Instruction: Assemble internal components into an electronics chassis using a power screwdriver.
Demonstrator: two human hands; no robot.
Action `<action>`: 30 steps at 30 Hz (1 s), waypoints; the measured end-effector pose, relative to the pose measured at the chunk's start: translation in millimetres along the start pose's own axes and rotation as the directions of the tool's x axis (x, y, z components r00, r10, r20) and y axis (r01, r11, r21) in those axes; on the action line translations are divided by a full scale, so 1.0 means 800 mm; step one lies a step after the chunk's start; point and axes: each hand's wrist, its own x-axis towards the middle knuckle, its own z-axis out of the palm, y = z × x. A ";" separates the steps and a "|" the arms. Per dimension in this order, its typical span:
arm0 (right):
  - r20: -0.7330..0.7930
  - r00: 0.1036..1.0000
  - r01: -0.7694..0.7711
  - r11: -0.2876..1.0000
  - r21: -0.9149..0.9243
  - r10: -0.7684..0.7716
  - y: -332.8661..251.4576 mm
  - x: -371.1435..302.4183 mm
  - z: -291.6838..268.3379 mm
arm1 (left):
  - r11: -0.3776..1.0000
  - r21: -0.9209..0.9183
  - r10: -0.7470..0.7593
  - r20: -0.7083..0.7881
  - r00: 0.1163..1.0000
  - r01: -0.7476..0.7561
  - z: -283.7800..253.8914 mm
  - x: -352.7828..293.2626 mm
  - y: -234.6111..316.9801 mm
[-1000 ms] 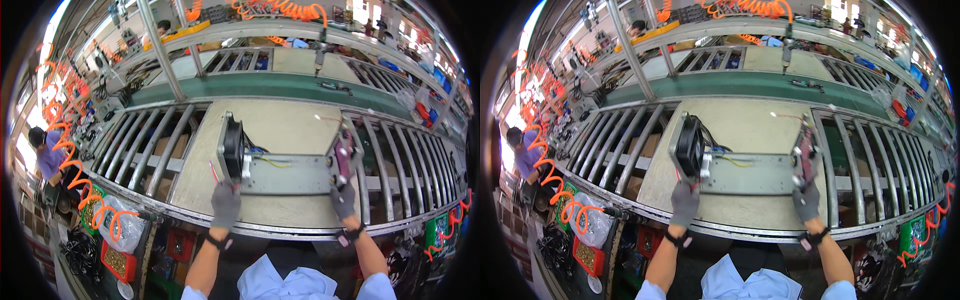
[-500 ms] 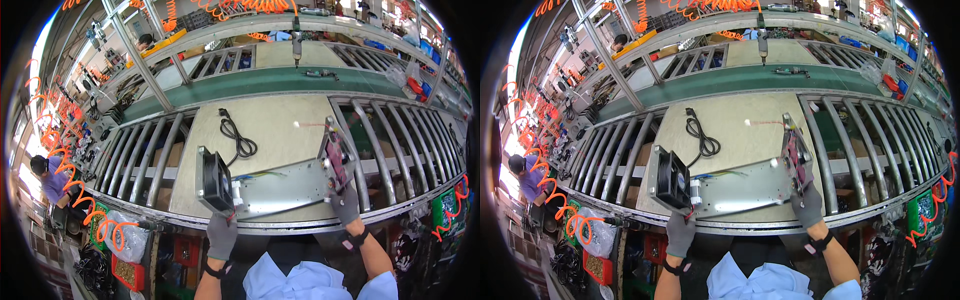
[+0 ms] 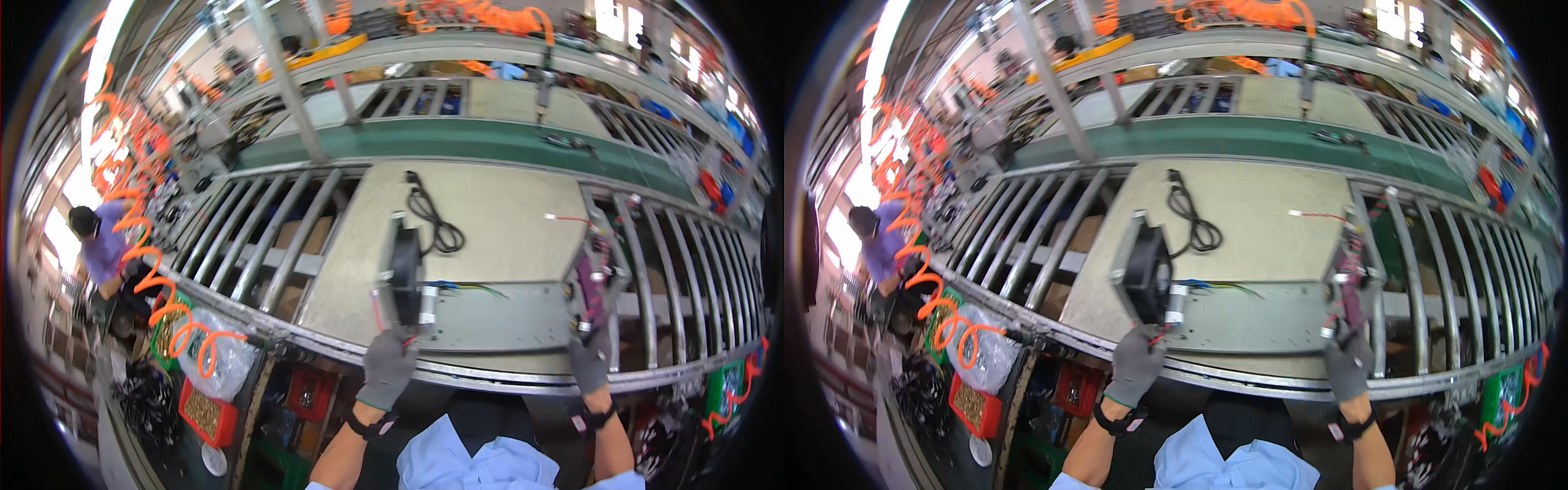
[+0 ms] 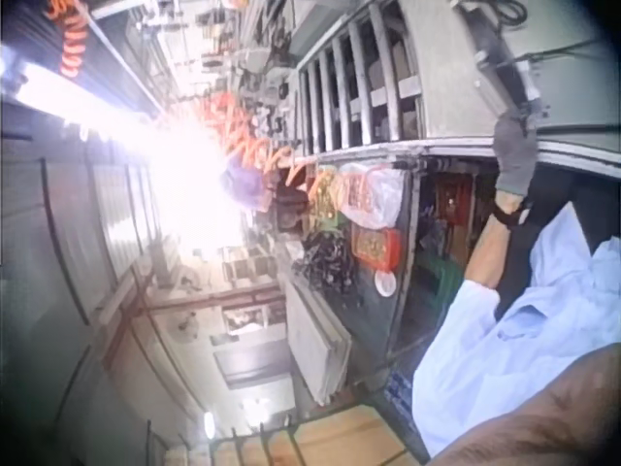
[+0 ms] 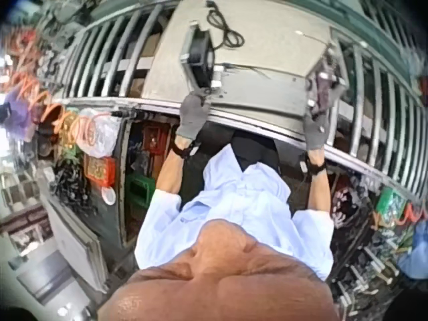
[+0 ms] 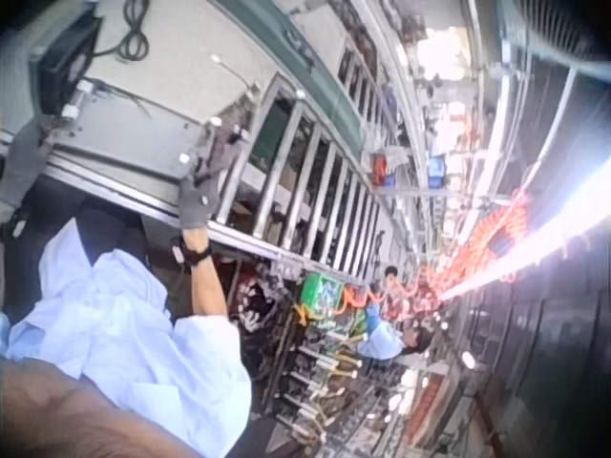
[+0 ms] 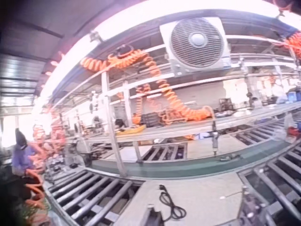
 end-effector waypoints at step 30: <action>0.000 0.995 -0.099 0.994 0.055 0.099 0.028 0.018 -0.002 | 0.977 -0.053 0.211 0.053 0.976 -0.209 0.015 0.015 -0.005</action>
